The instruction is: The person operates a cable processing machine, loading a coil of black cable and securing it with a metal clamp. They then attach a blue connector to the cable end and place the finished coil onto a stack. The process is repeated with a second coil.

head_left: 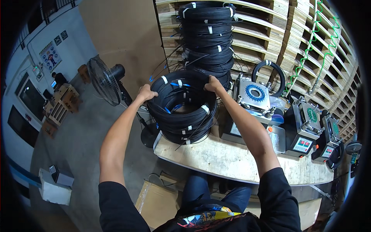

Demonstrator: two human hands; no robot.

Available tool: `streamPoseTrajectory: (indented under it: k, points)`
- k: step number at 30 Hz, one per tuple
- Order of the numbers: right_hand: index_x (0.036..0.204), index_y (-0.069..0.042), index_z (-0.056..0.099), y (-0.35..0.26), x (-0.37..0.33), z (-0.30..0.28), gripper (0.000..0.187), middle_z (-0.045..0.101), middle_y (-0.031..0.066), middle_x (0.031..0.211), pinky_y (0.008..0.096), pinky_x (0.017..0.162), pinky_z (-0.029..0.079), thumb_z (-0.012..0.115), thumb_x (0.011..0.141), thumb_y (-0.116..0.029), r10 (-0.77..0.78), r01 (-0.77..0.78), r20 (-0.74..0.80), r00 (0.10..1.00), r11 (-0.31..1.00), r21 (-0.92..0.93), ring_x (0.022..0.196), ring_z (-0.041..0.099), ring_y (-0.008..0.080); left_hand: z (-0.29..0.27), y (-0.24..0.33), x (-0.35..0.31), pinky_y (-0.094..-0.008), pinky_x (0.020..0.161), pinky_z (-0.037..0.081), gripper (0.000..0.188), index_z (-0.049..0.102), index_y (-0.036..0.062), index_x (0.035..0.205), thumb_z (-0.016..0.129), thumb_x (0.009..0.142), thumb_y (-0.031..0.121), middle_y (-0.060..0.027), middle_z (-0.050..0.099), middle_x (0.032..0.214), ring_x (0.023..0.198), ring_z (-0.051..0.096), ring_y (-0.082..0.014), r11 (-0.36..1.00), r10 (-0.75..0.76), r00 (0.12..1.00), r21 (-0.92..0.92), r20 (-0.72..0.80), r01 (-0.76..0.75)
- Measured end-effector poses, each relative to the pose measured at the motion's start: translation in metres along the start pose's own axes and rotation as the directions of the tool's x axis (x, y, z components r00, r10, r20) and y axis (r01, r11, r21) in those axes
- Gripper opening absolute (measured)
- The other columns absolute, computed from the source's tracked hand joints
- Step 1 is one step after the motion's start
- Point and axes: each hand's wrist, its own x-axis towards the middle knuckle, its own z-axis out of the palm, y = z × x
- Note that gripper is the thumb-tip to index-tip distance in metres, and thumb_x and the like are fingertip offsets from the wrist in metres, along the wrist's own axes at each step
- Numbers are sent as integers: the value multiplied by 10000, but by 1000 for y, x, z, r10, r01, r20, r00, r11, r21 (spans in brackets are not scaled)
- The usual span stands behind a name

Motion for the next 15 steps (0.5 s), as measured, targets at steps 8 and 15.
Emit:
streamPoseTrajectory:
  k: [8, 15]
  points:
    - [1497, 53, 359, -10, -27, -22, 892, 634, 211, 1182, 402, 832, 550, 684, 667, 2, -40, 5, 158, 987, 977, 215, 1066, 631, 294, -15, 16, -18, -446, 1018, 498, 681, 638, -120, 1181, 830, 699, 322, -317, 634, 1250, 1196, 618, -420, 999, 28, 999, 17, 28, -29]
    - [1513, 28, 361, -1, -23, -30, 961, 595, 257, 1313, 410, 936, 532, 761, 644, -66, 14, -46, 199, 980, 987, 156, 1198, 607, 321, 7, 8, -5, -413, 945, 547, 561, 662, -92, 1144, 804, 735, 265, -246, 700, 1120, 1023, 694, -339, 997, 10, 995, -82, 96, -3]
